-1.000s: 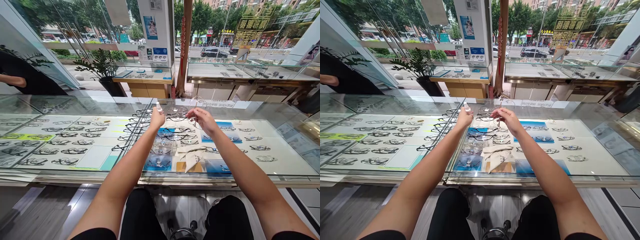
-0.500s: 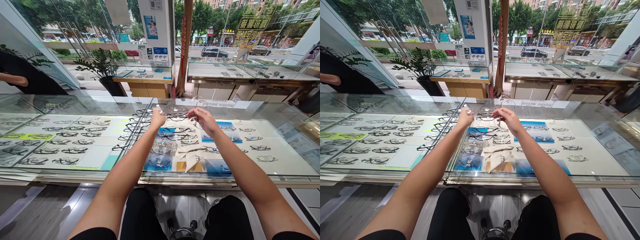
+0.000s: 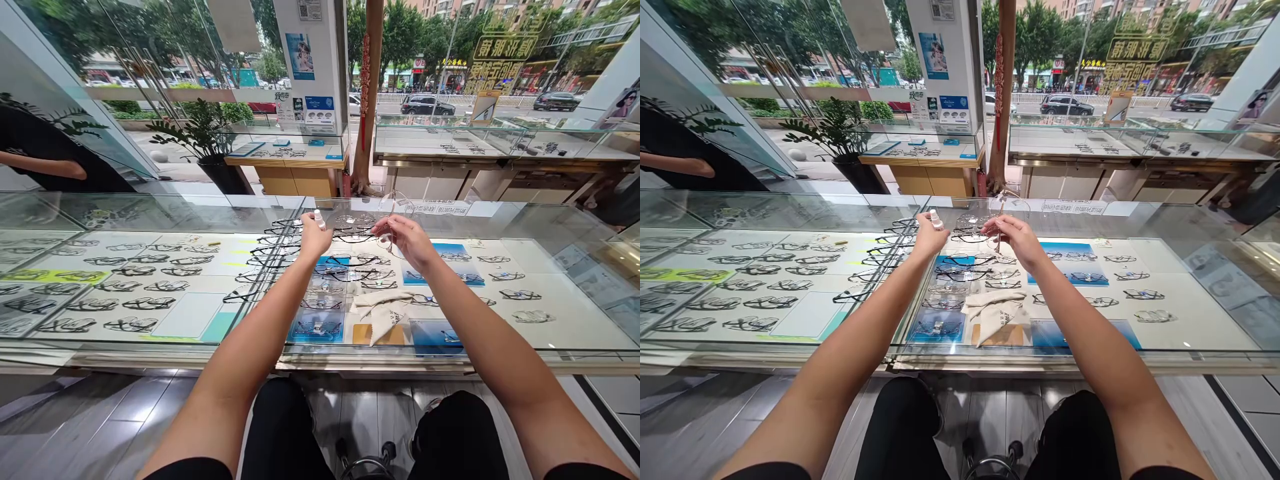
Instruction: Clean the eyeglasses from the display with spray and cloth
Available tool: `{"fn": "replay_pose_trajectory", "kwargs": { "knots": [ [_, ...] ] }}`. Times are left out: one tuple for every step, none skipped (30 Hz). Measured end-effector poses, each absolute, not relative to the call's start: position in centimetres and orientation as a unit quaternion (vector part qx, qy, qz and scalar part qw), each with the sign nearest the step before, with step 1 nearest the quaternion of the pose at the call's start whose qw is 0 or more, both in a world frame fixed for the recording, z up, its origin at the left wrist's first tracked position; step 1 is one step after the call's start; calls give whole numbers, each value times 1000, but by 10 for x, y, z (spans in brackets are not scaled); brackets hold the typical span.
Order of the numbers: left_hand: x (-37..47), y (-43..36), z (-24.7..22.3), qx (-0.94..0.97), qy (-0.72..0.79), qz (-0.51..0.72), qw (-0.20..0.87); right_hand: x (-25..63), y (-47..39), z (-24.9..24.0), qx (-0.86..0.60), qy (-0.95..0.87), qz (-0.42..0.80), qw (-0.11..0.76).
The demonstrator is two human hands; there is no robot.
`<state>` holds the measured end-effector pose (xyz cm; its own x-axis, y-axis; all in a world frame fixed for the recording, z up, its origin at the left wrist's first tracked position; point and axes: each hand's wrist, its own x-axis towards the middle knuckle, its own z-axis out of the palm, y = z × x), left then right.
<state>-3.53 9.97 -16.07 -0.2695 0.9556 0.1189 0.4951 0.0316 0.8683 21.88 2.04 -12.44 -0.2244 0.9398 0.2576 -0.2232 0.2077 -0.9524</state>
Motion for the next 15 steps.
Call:
{"fn": "replay_pose_trajectory", "kwargs": {
  "knots": [
    [-32,97,-158,541,672,448,235,219,21,-125,-319,-564,541,536],
    [-29,94,-156,538,675,465,198,220,21,-125,-319,-564,539,538],
    [-25,90,-153,534,676,482,157,220,21,-124,-319,-563,538,540],
    [-20,85,-150,533,672,499,121,221,22,-124,-317,-561,537,544],
    [-16,79,-146,533,664,517,91,222,22,-124,-316,-558,535,549],
    [-12,73,-143,538,649,535,62,223,23,-123,-315,-555,534,555],
    [-8,66,-139,548,627,553,34,224,24,-123,-315,-550,531,562],
    [-4,59,-136,562,601,569,6,225,24,-122,-316,-545,529,568],
    [-1,52,-132,584,570,578,-18,226,25,-122,-318,-540,526,575],
    [2,45,-129,609,540,581,-32,227,26,-121,-321,-536,522,581],
    [5,39,-126,639,507,576,-37,227,27,-121,-323,-531,518,588],
    [8,33,-124,683,470,558,-28,228,27,-121,-324,-527,514,594],
    [11,27,-122,730,428,533,-9,229,28,-121,-325,-523,510,600],
    [14,21,-121,776,386,499,17,229,29,-121,-324,-520,507,606],
    [17,16,-121,818,343,460,46,230,29,-121,-323,-517,505,611]
  ]
}}
